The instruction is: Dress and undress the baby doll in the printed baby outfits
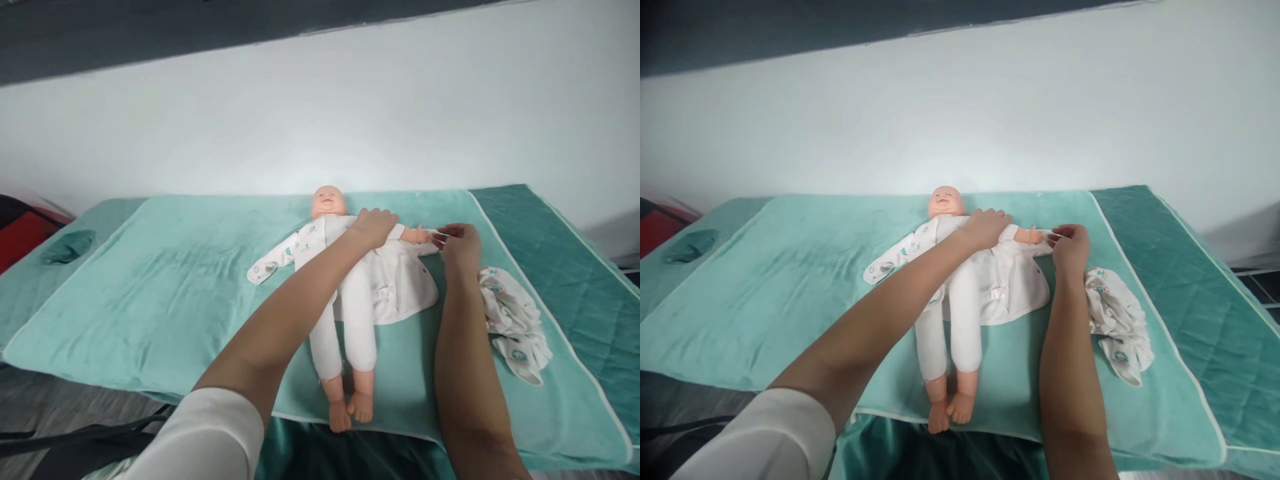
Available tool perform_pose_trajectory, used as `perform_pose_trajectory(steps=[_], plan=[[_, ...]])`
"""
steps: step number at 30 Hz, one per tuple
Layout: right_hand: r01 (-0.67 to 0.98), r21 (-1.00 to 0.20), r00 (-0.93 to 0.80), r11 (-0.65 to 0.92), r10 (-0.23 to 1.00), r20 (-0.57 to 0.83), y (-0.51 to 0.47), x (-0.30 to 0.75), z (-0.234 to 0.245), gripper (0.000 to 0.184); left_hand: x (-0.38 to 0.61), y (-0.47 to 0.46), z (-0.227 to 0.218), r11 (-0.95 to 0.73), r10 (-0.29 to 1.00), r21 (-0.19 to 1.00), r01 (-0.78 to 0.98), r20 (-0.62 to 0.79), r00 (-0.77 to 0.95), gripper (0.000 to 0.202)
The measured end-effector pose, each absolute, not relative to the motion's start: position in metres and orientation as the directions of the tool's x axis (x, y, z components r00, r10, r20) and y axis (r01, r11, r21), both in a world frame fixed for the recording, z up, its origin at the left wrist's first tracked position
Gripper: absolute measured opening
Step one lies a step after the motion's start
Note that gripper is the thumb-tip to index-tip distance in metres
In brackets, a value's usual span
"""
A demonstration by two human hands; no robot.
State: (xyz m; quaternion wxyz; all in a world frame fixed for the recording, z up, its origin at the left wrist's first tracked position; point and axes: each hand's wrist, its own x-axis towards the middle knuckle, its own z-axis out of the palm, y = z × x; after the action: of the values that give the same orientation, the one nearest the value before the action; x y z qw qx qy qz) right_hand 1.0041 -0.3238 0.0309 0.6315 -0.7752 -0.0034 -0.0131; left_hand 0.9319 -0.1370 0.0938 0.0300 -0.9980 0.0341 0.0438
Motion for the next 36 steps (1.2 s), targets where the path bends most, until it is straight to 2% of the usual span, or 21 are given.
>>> perform_pose_trajectory(steps=[1,3,5,6,8,11,15,17,21,24,26,28,29,33,34,36], plan=[[0.037,-0.938,0.999,-0.345,0.022,0.031,-0.322,1.003,0.029,0.015,0.929,-0.133,0.097,-0.995,-0.062,-0.075,-0.069,-0.091,0.994,0.042],[0.116,-0.807,0.986,-0.580,0.165,0.024,-0.314,0.996,0.026,0.009,0.922,-0.126,0.104,-0.994,-0.044,-0.091,-0.053,-0.106,0.993,0.041],[0.220,-0.696,0.947,-0.683,0.320,-0.015,-0.306,0.989,0.023,0.025,0.915,-0.122,0.110,-0.995,-0.031,-0.086,-0.040,-0.102,0.994,0.040],[0.248,-0.679,0.928,-0.691,0.371,-0.038,-0.303,0.986,0.022,0.032,0.911,-0.120,0.112,-0.996,-0.029,-0.079,-0.035,-0.087,0.996,0.040],[0.205,-0.763,0.919,-0.613,0.389,-0.065,-0.301,0.984,0.022,0.039,0.905,-0.119,0.116,-0.997,-0.029,-0.067,-0.033,-0.060,0.998,0.038],[0.051,-0.913,0.945,-0.405,0.316,-0.088,-0.309,0.989,0.025,0.034,0.896,-0.121,0.121,-0.998,-0.013,-0.065,-0.018,-0.063,0.998,0.036],[-0.069,-0.988,0.944,-0.141,0.310,-0.110,-0.318,0.989,0.038,0.035,0.894,-0.126,0.121,-0.991,0.066,-0.121,0.051,-0.121,0.990,0.029],[-0.074,-0.997,0.941,-0.004,0.332,-0.071,-0.316,0.982,0.044,0.042,0.898,-0.129,0.116,-0.983,0.122,-0.150,0.101,-0.140,0.983,0.028],[-0.090,-0.972,0.899,0.218,0.438,0.015,-0.302,0.963,0.052,0.047,0.909,-0.138,0.100,-0.972,0.197,-0.149,0.182,-0.086,0.977,0.034],[-0.179,-0.927,0.851,0.329,0.524,0.021,-0.291,0.953,0.055,0.044,0.915,-0.143,0.090,-0.966,0.227,-0.145,0.214,-0.079,0.971,0.036],[-0.245,-0.905,0.834,0.348,0.551,-0.014,-0.284,0.946,0.056,0.040,0.916,-0.142,0.086,-0.967,0.226,-0.139,0.213,-0.084,0.970,0.039],[-0.296,-0.895,0.803,0.334,0.594,-0.044,-0.277,0.937,0.059,0.037,0.915,-0.136,0.087,-0.976,0.209,-0.074,0.205,-0.065,0.976,0.042],[-0.305,-0.896,0.779,0.323,0.626,-0.040,-0.274,0.932,0.061,0.036,0.912,-0.132,0.090,-0.985,0.174,-0.003,0.174,-0.051,0.984,0.042],[-0.282,-0.905,0.645,0.318,0.761,0.067,-0.269,0.912,0.070,0.045,0.896,-0.108,0.110,-0.910,-0.068,0.409,-0.068,0.016,0.998,0.021],[-0.283,-0.907,0.598,0.312,0.797,0.088,-0.270,0.909,0.072,0.051,0.890,-0.101,0.117,-0.871,-0.074,0.482,-0.091,0.054,0.996,0.018],[-0.287,-0.919,0.483,0.271,0.869,0.106,-0.273,0.905,0.074,0.060,0.878,-0.087,0.126,-0.835,0.014,0.544,-0.084,0.174,0.985,0.020]])
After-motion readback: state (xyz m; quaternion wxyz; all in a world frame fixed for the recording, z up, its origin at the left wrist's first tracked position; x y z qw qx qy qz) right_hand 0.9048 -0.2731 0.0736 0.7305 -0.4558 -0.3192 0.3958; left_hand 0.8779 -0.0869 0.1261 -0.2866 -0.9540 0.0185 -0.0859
